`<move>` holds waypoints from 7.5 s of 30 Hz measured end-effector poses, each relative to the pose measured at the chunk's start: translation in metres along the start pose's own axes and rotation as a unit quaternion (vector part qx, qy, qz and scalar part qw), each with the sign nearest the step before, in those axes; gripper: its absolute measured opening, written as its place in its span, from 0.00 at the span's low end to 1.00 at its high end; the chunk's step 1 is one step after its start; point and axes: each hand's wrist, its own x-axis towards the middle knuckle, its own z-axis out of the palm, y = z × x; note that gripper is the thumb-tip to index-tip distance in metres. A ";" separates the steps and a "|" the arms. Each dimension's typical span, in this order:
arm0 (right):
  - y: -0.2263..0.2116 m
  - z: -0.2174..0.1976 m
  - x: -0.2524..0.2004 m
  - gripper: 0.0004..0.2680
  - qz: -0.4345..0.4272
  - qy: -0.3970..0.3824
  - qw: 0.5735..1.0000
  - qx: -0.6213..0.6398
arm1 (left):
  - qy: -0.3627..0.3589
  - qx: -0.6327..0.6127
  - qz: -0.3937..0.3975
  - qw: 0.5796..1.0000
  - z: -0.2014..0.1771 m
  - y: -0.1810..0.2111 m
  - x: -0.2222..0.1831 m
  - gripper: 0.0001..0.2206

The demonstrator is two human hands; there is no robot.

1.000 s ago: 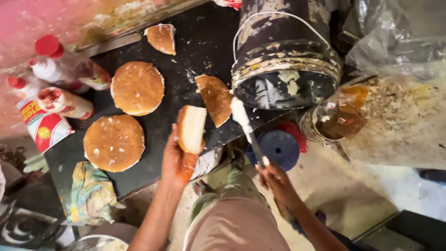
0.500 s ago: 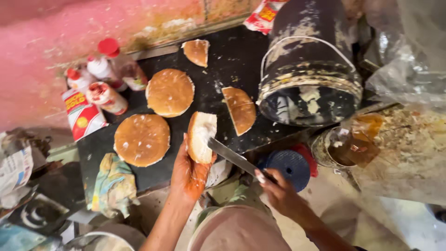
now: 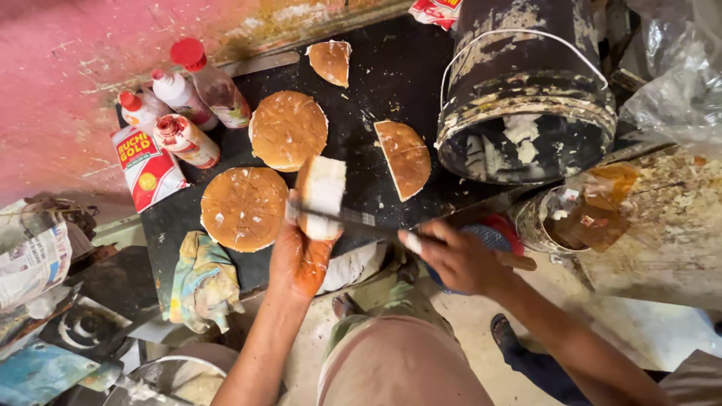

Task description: The person spreads white cream onto bread buns with a knife, moves a large bucket of cream onto the workspace, and cuts the buns into pieces on a counter near several bottles.

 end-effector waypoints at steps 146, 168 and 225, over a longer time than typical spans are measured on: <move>0.105 0.090 -0.132 0.10 0.525 0.223 0.794 0.210 | 0.024 0.371 0.135 0.918 -0.086 -0.200 0.197 0.19; 0.075 0.110 -0.166 0.06 0.339 0.249 0.808 0.414 | -0.144 0.096 0.018 0.985 -0.010 -0.025 0.072 0.30; 0.042 -0.024 -0.016 0.17 0.070 -0.009 0.995 0.068 | 0.022 0.075 -0.021 0.997 0.023 -0.048 0.061 0.24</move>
